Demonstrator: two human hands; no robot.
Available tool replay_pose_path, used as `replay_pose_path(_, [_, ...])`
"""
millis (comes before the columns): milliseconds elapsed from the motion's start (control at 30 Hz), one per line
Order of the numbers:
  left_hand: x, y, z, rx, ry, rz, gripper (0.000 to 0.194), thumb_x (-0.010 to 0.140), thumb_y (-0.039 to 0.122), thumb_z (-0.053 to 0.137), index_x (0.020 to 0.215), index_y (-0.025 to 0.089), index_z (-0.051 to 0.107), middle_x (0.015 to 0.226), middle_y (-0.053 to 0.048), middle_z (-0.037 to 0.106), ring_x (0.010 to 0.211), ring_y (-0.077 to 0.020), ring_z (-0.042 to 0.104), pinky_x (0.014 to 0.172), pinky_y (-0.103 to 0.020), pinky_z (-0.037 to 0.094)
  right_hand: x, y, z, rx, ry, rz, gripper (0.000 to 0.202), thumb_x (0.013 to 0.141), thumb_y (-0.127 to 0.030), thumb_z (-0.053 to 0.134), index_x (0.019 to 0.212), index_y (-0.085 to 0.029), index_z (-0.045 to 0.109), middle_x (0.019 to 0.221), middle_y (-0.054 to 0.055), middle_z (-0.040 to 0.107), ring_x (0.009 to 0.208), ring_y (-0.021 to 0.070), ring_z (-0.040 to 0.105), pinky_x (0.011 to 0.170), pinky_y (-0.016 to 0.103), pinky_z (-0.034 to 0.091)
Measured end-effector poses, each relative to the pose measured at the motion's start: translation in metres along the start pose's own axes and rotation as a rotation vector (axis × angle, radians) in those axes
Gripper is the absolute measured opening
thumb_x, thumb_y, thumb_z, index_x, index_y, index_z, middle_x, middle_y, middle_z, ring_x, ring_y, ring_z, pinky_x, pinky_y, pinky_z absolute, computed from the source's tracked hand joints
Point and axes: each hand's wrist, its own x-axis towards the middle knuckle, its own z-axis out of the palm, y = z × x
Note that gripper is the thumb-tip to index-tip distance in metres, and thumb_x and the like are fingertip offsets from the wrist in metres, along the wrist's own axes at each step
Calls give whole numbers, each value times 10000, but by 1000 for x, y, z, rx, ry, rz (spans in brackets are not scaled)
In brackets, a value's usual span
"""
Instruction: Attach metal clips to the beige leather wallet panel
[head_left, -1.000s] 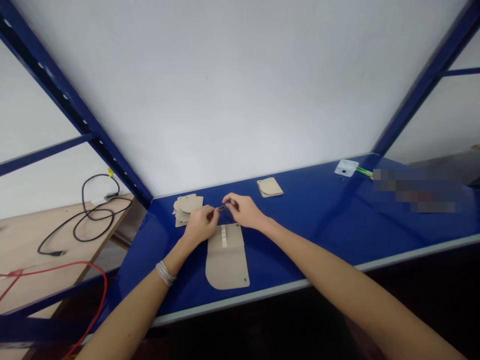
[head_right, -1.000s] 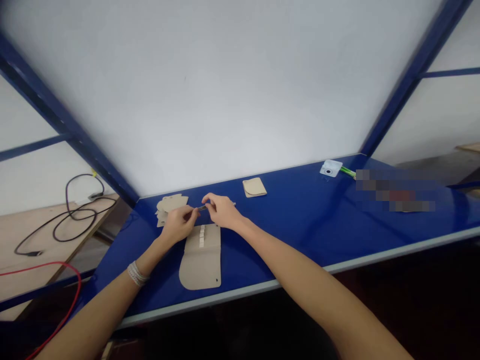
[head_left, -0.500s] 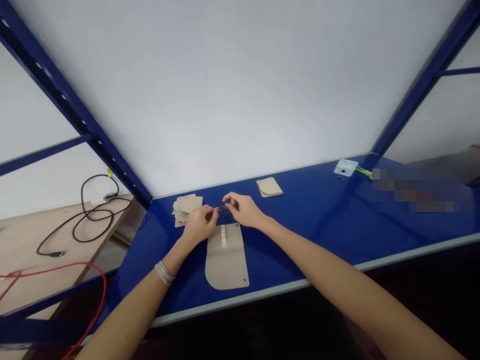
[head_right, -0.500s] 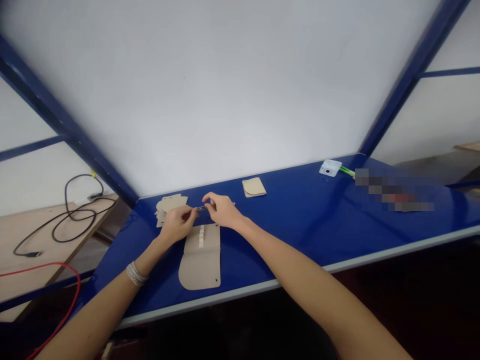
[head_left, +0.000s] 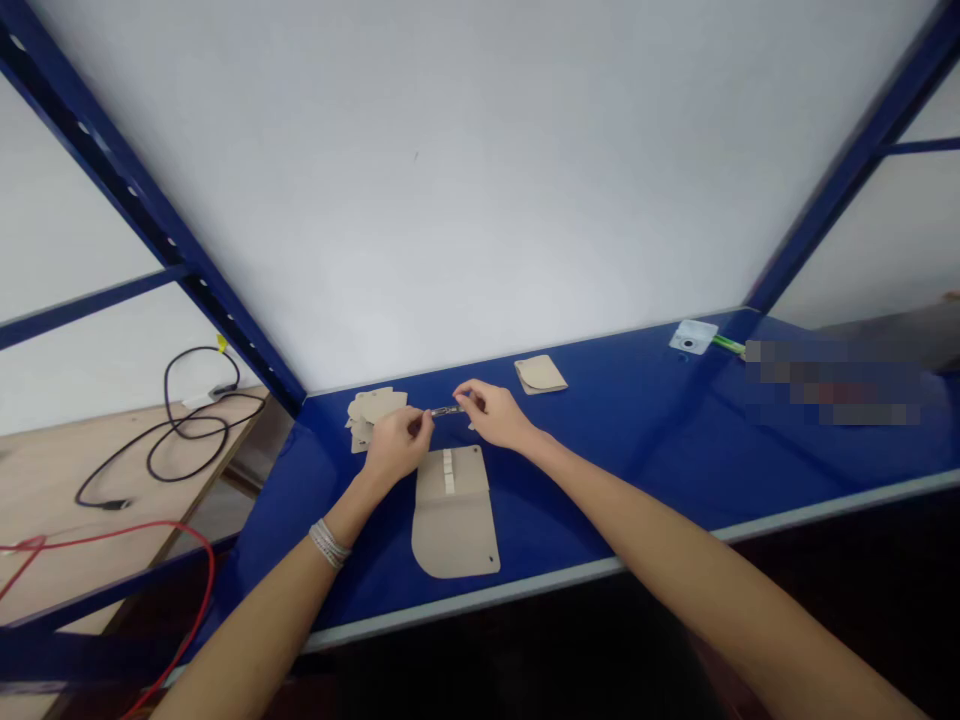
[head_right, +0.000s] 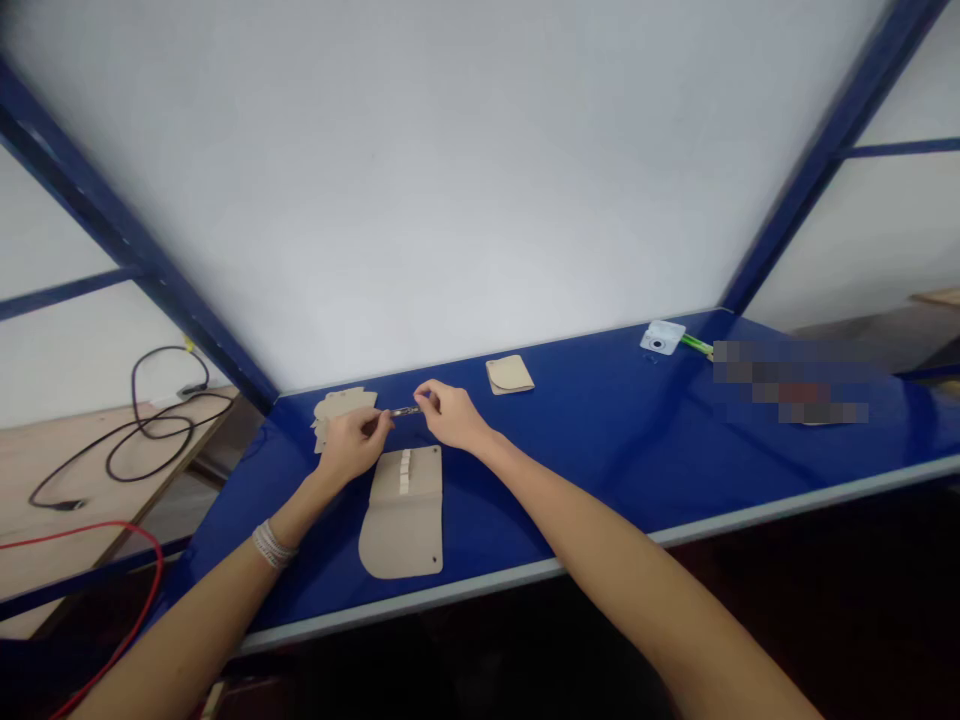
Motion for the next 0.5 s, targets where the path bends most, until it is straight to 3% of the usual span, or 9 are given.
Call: replay_pose_path(500, [-3,5,2,22,-30,76,370,875,327,405,609,148,588,583,-20,543,521,-106,439,546,-245,306,-3,-5,3,18,-59,-88,210,865,-286,453,952,-166,601,581,-44,490,519,87,433,571,221,351])
